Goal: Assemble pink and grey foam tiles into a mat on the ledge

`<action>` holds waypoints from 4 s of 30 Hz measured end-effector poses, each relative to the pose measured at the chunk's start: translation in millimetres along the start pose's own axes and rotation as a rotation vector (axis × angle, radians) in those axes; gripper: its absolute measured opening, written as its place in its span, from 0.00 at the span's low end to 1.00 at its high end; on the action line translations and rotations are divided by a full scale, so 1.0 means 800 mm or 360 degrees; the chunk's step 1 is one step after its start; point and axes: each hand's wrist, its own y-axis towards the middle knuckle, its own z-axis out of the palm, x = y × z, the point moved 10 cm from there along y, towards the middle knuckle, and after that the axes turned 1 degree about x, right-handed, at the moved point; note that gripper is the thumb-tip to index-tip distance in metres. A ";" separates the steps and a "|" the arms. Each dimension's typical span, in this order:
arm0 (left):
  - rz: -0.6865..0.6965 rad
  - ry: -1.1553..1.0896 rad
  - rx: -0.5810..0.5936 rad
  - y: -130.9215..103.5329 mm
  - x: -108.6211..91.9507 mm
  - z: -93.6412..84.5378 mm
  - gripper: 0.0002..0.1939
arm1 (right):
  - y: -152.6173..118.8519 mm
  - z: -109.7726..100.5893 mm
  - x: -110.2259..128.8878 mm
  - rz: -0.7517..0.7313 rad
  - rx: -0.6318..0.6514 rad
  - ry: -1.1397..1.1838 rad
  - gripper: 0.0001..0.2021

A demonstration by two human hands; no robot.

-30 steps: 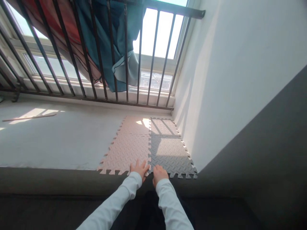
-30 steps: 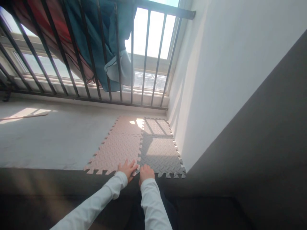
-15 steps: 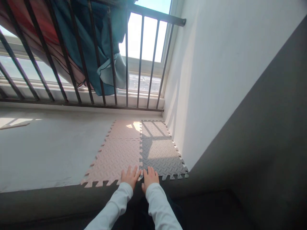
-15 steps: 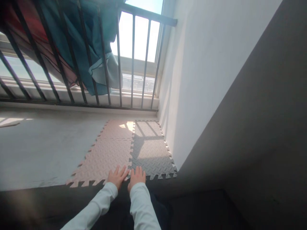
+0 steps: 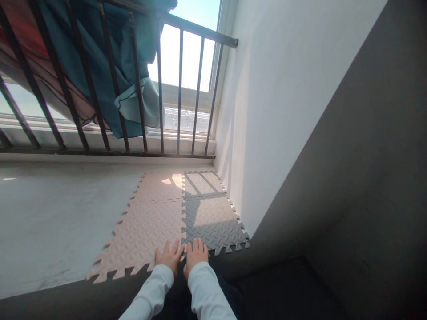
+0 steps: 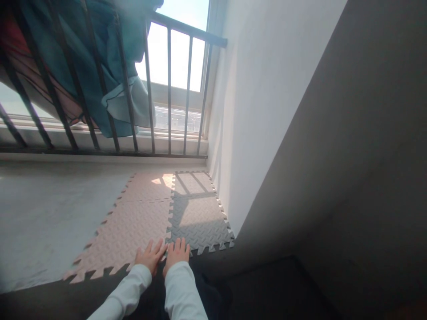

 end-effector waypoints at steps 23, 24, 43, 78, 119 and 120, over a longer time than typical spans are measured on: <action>0.0101 0.0025 0.0051 -0.009 -0.007 -0.013 0.34 | -0.011 0.010 -0.005 -0.0021 0.0144 0.0022 0.40; 0.0101 0.0023 0.0049 -0.009 -0.007 -0.013 0.34 | -0.012 0.010 -0.005 -0.0023 0.0145 0.0020 0.40; 0.0177 0.0049 -0.0051 0.024 -0.002 0.010 0.32 | -0.006 -0.009 -0.035 0.0349 0.0038 0.0195 0.29; 0.0217 -0.0138 0.0075 0.046 -0.019 -0.037 0.27 | 0.004 -0.004 -0.032 0.0105 0.0118 -0.0032 0.33; -0.0901 -0.0409 -0.0290 0.170 0.324 -0.055 0.26 | 0.034 0.028 0.039 -0.0221 -0.0046 0.0132 0.34; -0.0865 -0.0396 -0.0270 0.171 0.327 -0.053 0.26 | 0.035 0.029 0.038 -0.0221 -0.0056 0.0117 0.33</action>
